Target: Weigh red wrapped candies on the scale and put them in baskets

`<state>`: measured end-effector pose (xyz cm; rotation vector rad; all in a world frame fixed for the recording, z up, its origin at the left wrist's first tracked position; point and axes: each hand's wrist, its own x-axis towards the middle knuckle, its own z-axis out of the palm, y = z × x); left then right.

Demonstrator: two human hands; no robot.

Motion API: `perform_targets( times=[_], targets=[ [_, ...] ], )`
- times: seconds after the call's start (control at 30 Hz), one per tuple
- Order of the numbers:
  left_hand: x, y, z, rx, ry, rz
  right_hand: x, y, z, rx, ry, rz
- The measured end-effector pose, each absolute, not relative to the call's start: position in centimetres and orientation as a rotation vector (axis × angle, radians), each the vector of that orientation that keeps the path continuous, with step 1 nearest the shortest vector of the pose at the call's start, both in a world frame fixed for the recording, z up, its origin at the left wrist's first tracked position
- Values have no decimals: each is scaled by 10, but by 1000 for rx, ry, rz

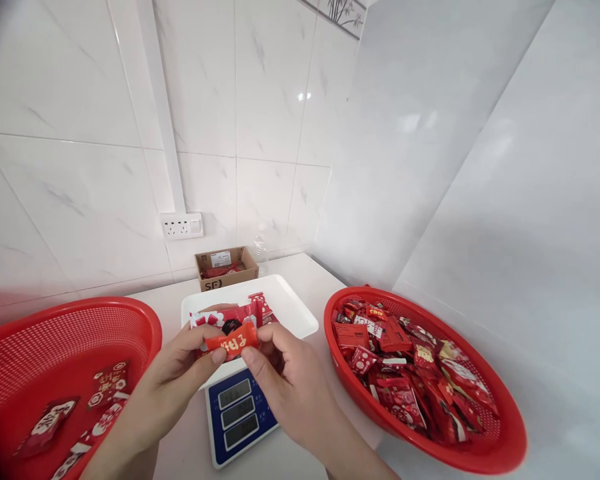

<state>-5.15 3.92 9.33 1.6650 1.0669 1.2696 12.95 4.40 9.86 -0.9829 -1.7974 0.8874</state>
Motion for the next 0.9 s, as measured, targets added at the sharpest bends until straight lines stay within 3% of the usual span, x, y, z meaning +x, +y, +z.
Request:
perform_targets(
  times=[0.37,0.63,0.9],
  targets=[
    [-45,48,86,1096,864,1448,146,71,77,-895,-1272,868],
    [-42,49,79,1138,715,1344,132,70,84,-771,-1384,737],
    [-35,47,82,1163,724,1283,120,71,83,-871,-1491,937]
  ],
)
